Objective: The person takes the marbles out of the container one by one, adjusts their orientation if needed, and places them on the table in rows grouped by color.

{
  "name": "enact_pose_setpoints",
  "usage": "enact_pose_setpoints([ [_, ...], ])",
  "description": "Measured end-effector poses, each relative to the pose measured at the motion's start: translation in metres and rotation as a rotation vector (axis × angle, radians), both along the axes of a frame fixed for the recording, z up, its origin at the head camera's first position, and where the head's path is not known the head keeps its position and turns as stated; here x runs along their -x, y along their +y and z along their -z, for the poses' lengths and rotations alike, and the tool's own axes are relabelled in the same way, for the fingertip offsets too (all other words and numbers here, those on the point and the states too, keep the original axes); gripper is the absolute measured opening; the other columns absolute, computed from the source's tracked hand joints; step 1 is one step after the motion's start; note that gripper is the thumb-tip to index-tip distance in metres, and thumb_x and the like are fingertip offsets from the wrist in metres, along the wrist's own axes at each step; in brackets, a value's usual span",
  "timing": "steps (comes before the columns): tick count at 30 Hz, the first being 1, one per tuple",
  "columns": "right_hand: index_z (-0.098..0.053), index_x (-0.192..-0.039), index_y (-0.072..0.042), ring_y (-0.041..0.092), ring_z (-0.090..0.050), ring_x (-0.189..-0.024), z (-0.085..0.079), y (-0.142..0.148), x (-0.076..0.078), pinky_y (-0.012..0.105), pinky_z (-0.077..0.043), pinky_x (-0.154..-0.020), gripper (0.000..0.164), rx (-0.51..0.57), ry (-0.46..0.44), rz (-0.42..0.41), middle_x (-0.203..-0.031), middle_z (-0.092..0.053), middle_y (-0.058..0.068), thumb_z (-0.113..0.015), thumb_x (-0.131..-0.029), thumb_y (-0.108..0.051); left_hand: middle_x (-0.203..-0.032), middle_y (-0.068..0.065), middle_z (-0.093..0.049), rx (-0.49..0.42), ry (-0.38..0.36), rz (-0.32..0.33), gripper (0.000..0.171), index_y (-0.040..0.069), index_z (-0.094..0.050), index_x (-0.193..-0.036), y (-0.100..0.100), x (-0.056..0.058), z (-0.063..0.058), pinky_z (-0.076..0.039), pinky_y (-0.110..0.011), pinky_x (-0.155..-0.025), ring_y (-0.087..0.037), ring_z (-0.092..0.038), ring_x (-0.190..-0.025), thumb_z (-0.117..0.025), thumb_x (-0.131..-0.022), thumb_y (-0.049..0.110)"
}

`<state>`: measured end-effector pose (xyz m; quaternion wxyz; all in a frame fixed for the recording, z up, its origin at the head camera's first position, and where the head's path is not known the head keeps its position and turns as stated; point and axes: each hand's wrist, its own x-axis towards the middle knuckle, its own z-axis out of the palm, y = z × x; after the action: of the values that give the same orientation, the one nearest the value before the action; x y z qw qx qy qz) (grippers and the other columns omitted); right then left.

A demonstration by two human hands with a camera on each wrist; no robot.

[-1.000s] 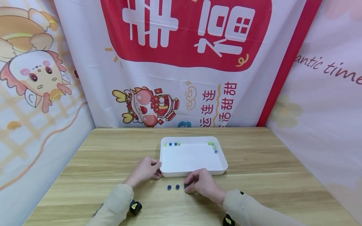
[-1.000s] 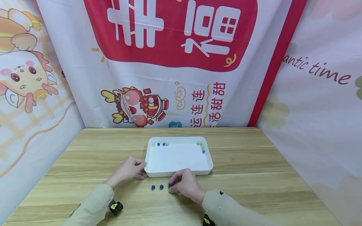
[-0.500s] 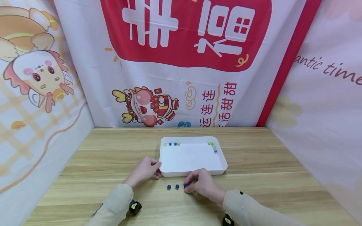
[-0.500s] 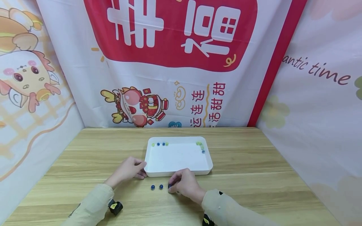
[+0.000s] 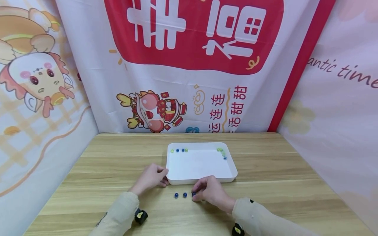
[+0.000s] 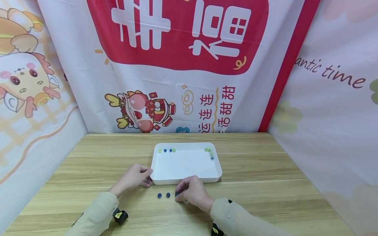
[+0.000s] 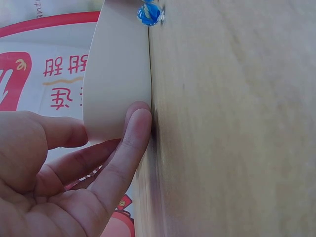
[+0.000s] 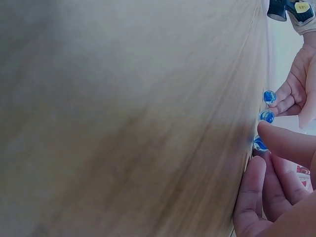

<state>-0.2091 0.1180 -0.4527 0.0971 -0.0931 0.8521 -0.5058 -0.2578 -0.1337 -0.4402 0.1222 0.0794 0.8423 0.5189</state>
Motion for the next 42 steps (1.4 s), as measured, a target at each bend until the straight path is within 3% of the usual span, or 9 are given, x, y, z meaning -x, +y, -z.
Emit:
enact_pose_setpoints([
  [42, -0.074, -0.085, -0.010, 0.019, -0.061, -0.075, -0.0013, -0.0001, -0.0007, 0.029, -0.052, -0.064, 0.028, -0.021, 0.026, -0.008, -0.083, -0.069, 0.001, -0.087, -0.065, 0.004, -0.075, -0.010, -0.068, -0.015, 0.004, -0.001, 0.028, -0.001, -0.072, -0.083, 0.0004, -0.0005, 0.0011, -0.061, -0.033, -0.064, -0.022, -0.068, -0.069, -0.054, -0.101, 0.009],
])
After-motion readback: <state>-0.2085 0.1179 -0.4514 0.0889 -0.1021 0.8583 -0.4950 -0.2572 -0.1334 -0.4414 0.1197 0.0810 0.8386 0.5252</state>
